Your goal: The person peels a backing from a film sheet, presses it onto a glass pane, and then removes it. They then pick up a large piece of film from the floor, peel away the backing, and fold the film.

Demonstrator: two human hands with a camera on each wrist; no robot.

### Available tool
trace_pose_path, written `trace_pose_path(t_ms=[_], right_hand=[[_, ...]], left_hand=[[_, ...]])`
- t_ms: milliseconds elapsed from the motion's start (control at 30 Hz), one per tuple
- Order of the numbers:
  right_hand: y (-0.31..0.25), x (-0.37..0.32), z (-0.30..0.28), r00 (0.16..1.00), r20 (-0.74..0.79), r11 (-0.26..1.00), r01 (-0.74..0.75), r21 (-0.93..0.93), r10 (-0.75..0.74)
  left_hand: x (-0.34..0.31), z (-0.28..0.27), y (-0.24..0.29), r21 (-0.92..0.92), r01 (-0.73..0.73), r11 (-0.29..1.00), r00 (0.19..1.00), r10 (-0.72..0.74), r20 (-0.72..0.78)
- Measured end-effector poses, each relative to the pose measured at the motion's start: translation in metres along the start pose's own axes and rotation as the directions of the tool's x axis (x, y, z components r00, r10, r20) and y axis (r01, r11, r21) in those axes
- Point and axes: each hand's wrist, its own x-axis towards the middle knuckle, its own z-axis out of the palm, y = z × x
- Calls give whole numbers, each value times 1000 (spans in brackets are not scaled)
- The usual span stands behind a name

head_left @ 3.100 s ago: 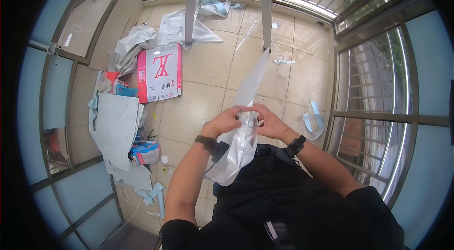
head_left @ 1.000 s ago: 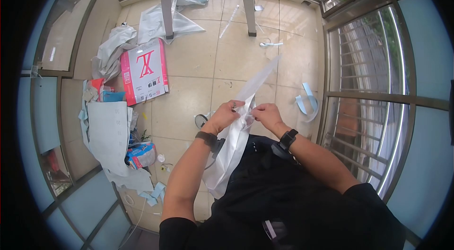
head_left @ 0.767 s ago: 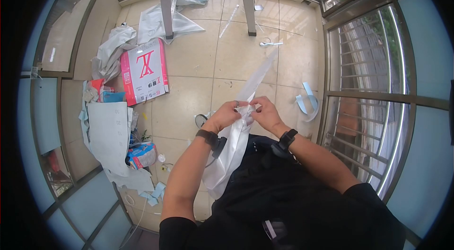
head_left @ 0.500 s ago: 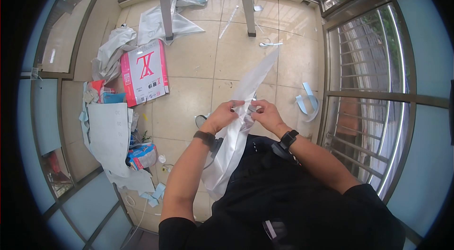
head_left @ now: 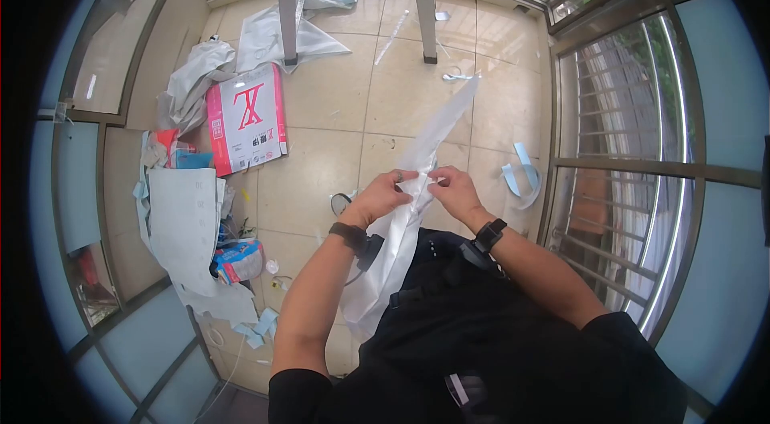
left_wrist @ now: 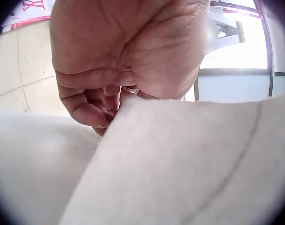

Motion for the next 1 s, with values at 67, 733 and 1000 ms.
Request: trace_pose_path(t_ms=[67, 733, 1000], right_hand=[[3, 1, 3, 1000, 24, 1000, -11, 5, 11], [10, -5, 2, 995, 73, 982, 52, 184, -67], [-6, -7, -4, 985, 101, 984, 126, 124, -138]], left_hand=[[-3, 2, 2, 22, -16, 1000, 1000, 16, -8], [-17, -18, 6, -69, 3, 998, 1000, -2, 11], [-17, -22, 6, -51, 0, 999, 999, 3, 51]])
